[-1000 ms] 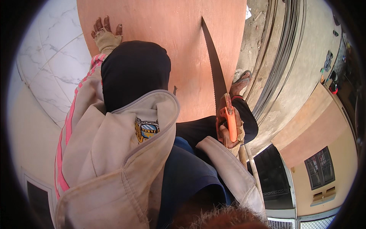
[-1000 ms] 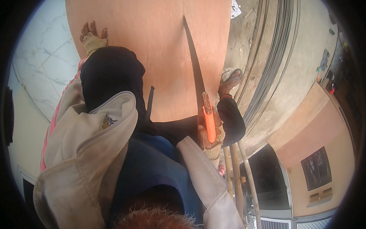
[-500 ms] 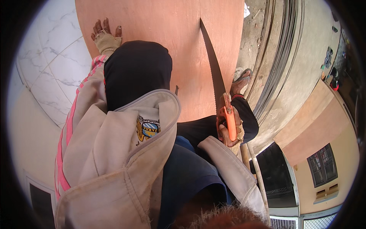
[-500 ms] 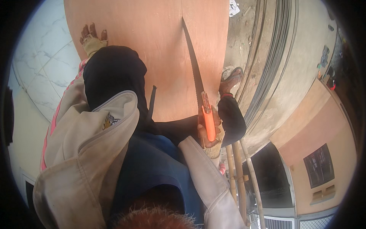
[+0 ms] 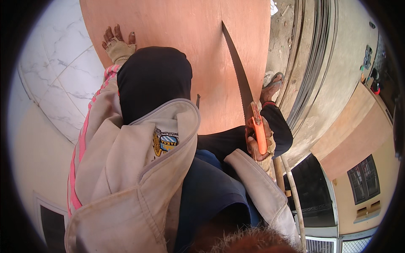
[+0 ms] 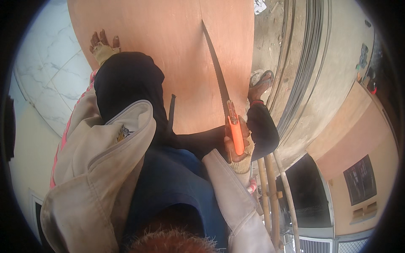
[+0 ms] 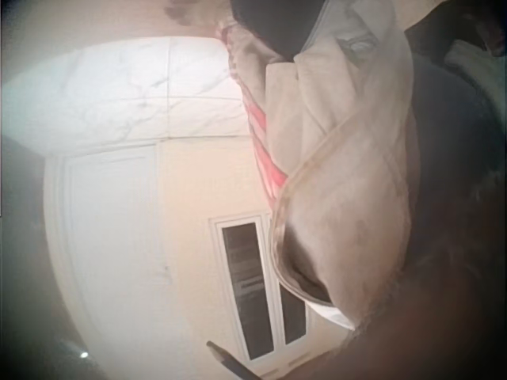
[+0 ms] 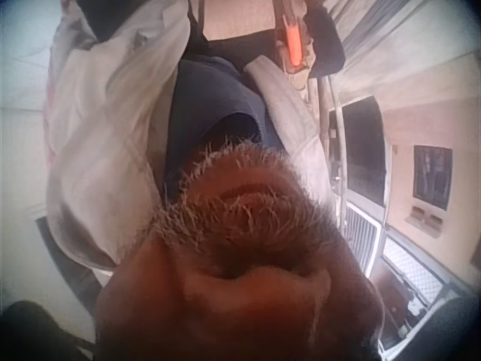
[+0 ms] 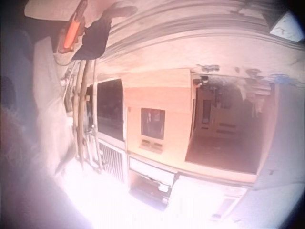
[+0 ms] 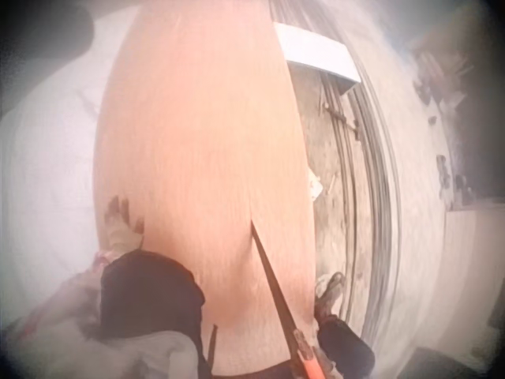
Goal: The person uses a hand saw to cut a large pinkish board placed on a tiled floor. They hold the board steady with one hand while sawing with the other, then lift the cut piece to reveal the separated section.
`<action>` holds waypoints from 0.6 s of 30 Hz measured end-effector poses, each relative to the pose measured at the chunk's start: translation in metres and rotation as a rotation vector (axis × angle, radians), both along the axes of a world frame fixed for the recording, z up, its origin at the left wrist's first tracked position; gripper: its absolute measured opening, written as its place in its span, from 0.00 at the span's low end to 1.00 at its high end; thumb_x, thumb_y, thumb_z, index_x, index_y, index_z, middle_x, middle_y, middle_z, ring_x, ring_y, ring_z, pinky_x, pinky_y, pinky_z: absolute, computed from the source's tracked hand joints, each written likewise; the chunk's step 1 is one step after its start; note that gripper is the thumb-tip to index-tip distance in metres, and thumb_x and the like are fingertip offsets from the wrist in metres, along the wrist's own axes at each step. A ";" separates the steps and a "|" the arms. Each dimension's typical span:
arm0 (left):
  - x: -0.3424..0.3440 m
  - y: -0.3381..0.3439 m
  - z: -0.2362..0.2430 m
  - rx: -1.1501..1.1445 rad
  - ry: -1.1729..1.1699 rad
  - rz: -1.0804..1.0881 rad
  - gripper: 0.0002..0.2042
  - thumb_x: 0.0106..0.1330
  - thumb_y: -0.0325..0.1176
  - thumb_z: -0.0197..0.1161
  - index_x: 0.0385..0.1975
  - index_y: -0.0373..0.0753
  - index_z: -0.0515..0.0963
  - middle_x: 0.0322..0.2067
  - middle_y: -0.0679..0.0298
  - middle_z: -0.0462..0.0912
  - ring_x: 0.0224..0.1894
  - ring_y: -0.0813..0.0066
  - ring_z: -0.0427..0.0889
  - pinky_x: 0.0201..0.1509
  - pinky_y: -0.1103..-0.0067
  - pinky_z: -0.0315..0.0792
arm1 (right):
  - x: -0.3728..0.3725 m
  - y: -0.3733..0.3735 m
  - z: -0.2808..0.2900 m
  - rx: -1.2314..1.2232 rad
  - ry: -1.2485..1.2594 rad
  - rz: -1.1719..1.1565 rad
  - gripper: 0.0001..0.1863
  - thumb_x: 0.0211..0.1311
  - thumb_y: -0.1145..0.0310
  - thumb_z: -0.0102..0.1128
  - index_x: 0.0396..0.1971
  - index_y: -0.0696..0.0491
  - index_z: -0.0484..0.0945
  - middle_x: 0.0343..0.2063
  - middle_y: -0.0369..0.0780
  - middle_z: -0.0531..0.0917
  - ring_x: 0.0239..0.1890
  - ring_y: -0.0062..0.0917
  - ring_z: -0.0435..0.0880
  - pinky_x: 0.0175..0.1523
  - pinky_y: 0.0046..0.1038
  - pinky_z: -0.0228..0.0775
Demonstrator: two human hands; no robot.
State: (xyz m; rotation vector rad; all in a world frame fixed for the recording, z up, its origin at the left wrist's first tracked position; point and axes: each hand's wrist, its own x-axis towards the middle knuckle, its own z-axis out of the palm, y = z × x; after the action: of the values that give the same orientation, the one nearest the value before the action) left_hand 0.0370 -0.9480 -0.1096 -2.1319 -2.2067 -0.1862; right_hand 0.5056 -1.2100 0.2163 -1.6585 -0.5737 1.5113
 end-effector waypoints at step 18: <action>-0.004 -0.003 0.004 -0.002 0.034 -0.008 0.36 0.69 0.60 0.60 0.72 0.46 0.68 0.72 0.49 0.64 0.74 0.47 0.62 0.73 0.45 0.56 | -0.010 0.035 -0.031 0.005 -0.182 0.105 0.38 0.61 0.84 0.58 0.74 0.59 0.63 0.62 0.44 0.79 0.60 0.27 0.81 0.65 0.30 0.73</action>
State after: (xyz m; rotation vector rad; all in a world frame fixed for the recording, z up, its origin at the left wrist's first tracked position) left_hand 0.0334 -0.9507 -0.1059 -2.1290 -2.1804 -0.1475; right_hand 0.4957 -1.1750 0.1853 -1.7984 -0.7725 1.4395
